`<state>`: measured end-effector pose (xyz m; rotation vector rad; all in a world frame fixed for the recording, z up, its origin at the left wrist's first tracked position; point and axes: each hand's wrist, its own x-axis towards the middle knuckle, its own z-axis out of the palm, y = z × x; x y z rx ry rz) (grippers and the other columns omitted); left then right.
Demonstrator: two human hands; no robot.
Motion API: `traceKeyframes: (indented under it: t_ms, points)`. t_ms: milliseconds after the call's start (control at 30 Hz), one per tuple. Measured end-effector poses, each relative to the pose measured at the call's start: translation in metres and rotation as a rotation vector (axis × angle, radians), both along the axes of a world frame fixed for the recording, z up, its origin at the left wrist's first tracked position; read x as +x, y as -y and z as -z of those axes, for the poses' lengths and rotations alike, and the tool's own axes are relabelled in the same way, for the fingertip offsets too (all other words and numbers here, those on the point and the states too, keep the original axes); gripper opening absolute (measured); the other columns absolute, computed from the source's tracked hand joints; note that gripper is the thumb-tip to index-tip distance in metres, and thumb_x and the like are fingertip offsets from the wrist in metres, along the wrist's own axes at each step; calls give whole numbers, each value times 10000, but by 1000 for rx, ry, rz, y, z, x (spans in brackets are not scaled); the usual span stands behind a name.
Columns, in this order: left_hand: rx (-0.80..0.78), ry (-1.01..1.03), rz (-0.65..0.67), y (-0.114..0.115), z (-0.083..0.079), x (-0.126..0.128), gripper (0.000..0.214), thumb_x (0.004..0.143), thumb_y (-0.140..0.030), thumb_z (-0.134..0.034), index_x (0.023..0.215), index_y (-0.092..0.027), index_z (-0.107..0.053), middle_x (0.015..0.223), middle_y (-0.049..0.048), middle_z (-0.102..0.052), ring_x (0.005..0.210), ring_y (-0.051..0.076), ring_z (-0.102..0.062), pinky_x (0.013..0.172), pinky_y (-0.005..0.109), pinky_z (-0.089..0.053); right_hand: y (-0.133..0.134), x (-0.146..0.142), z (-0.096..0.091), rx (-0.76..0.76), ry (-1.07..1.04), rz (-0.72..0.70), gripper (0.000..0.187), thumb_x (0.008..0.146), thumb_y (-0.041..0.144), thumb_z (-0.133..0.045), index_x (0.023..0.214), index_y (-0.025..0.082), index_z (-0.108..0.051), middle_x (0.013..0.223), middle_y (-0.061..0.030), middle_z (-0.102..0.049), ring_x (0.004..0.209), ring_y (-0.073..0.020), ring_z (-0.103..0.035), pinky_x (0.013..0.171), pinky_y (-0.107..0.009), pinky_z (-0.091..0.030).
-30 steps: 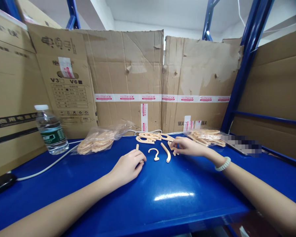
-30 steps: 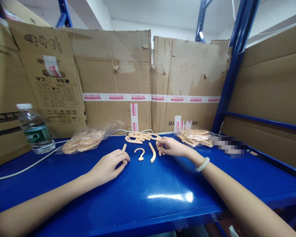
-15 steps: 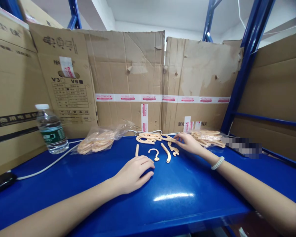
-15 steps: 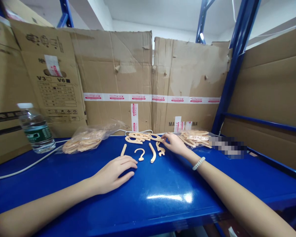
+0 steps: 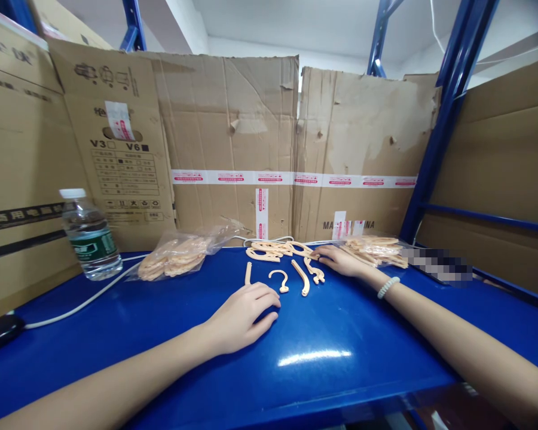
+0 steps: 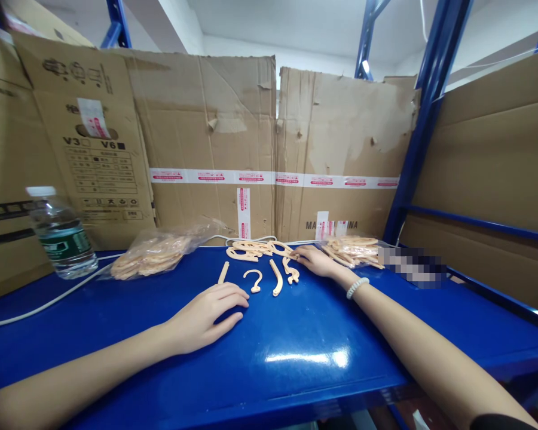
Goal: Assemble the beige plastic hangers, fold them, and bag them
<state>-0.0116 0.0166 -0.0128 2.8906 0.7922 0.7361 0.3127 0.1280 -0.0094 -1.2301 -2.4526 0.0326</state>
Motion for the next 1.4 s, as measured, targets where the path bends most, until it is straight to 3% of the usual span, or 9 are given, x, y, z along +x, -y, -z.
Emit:
traceKeyframes:
  t_ms: [333,433,533,733,867,967,1133,1267,1400]
  points:
    - [3,-4,5,1,-2,1,175,902,-195,-502,1034,-207,-616,1085,65,-664,1031,223,-590,946,396,-463,-6,9,9,63,16,244,241,904,296,-500,1064,134,-578,1009,-152,-659,920,-275,-617,820,-411,-473]
    - [7,-6,1,0,-1,0,178,896,-194,-505,1035,-207,-617,1083,66,-663,1025,223,-593,946,394,-466,-8,6,12,62,1,231,328,900,303,-513,1183,139,-543,1143,-162,-636,1032,-287,-600,883,-422,-462]
    - [8,-8,-2,0,0,0,177,897,-197,-508,1037,-210,-616,1086,62,-662,1029,222,-592,951,391,-464,-7,3,12,35,-10,165,325,927,283,-482,1232,192,-547,1270,-110,-603,1148,-260,-564,977,-394,-423]
    - [-2,-19,-3,1,-2,1,174,901,-191,-500,1036,-205,-608,1091,64,-660,1035,225,-583,945,397,-461,-6,3,11,19,-103,207,193,898,259,-511,1030,163,-614,1025,-120,-684,940,-265,-631,848,-381,-465]
    - [6,-26,3,0,-2,1,171,904,-188,-497,1032,-205,-608,1091,63,-658,1045,227,-573,951,401,-455,-9,7,13,-10,-248,264,114,820,247,-592,898,167,-571,862,-86,-665,801,-233,-620,737,-346,-479]
    - [15,-26,8,0,-2,0,174,903,-185,-498,1036,-205,-608,1083,60,-658,1047,225,-569,956,401,-453,-10,9,14,-66,-407,295,181,759,221,-639,898,182,-531,759,-36,-639,712,-198,-613,653,-304,-481]
    - [40,-20,27,0,-1,0,175,911,-188,-487,1029,-207,-616,1073,61,-657,1059,225,-559,965,402,-450,-7,4,14,-180,-733,343,176,786,193,-565,942,187,-486,561,21,-576,521,-153,-586,514,-259,-467]
    - [65,-19,36,-1,-2,-1,172,907,-186,-487,1004,-199,-628,1071,63,-657,1073,227,-548,974,412,-446,0,-6,12,-200,-991,352,138,767,195,-547,883,188,-471,561,11,-567,488,-151,-602,464,-247,-463]
    - [45,22,28,1,-4,0,176,888,-168,-486,974,-196,-637,1126,70,-641,1118,239,-524,989,432,-421,11,-18,2,-94,-1191,315,154,779,240,-519,920,187,-484,614,14,-568,531,-136,-597,507,-242,-471]
